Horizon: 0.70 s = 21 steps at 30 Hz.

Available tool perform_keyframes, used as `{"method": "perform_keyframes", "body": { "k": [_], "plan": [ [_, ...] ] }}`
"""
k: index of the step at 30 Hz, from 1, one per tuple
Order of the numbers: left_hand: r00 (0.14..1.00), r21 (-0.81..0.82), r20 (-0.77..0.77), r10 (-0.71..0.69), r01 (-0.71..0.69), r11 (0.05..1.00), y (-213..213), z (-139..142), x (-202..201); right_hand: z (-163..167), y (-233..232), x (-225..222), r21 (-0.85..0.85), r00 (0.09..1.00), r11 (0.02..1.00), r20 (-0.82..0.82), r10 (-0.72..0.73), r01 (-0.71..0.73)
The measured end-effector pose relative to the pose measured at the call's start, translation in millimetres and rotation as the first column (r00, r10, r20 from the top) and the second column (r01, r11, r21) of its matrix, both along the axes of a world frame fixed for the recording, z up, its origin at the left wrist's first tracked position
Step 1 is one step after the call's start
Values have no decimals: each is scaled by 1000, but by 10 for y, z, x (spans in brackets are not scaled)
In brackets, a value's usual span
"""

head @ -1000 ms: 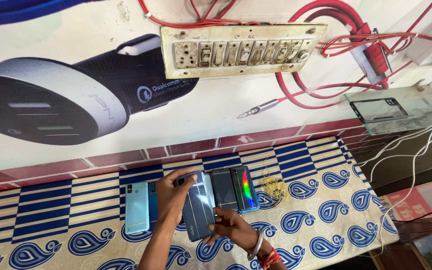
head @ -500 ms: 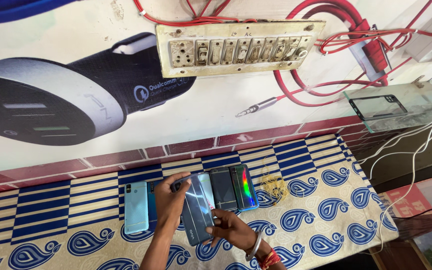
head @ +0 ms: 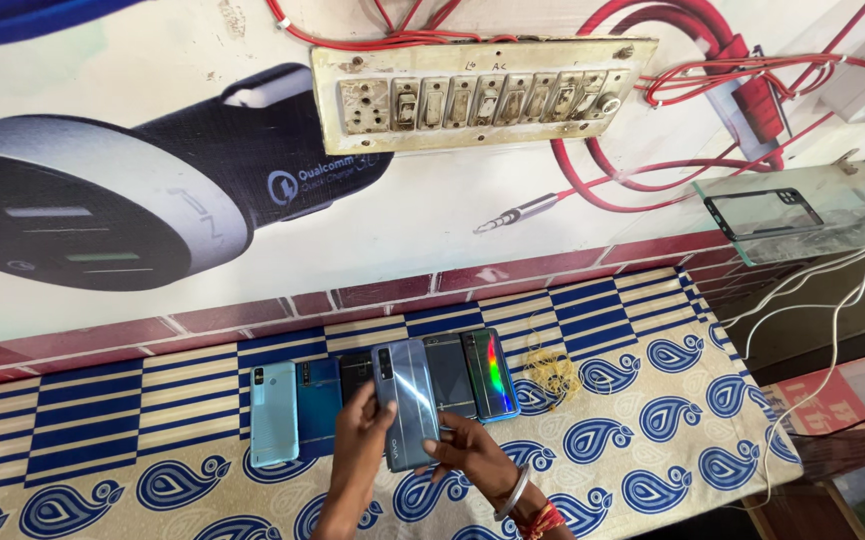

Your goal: The person wipes the back and sides of several smartphones with a small white cloth. They handle each phone one at a time, turning them over to clean different surfaces, then place them back on the patterned table.

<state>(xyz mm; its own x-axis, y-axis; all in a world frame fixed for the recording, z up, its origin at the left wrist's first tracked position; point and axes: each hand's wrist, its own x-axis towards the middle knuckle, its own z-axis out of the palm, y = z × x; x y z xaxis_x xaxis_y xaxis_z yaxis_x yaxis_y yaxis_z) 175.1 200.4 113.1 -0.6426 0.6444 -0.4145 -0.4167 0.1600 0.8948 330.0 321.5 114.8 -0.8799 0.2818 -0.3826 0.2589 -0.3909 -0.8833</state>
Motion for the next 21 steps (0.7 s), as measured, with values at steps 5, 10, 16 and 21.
{"method": "perform_keyframes", "body": {
  "k": [5,10,16,21],
  "plan": [
    [997,-20,53,-53,54,998,-131,-282,211,-58,35,85,-47,992,996,102,-76,81],
    [990,-218,115,-84,108,970,-202,-335,325,-256,23,295,-25,976,997,204,-71,78],
    [977,-295,182,-109,160,942,-162,-303,453,-314,-9,473,-105,951,977,269,-153,187],
    [974,-107,132,-185,200,974,-103,-452,515,-254,3,501,-192,897,912,336,-286,363]
  ]
}}
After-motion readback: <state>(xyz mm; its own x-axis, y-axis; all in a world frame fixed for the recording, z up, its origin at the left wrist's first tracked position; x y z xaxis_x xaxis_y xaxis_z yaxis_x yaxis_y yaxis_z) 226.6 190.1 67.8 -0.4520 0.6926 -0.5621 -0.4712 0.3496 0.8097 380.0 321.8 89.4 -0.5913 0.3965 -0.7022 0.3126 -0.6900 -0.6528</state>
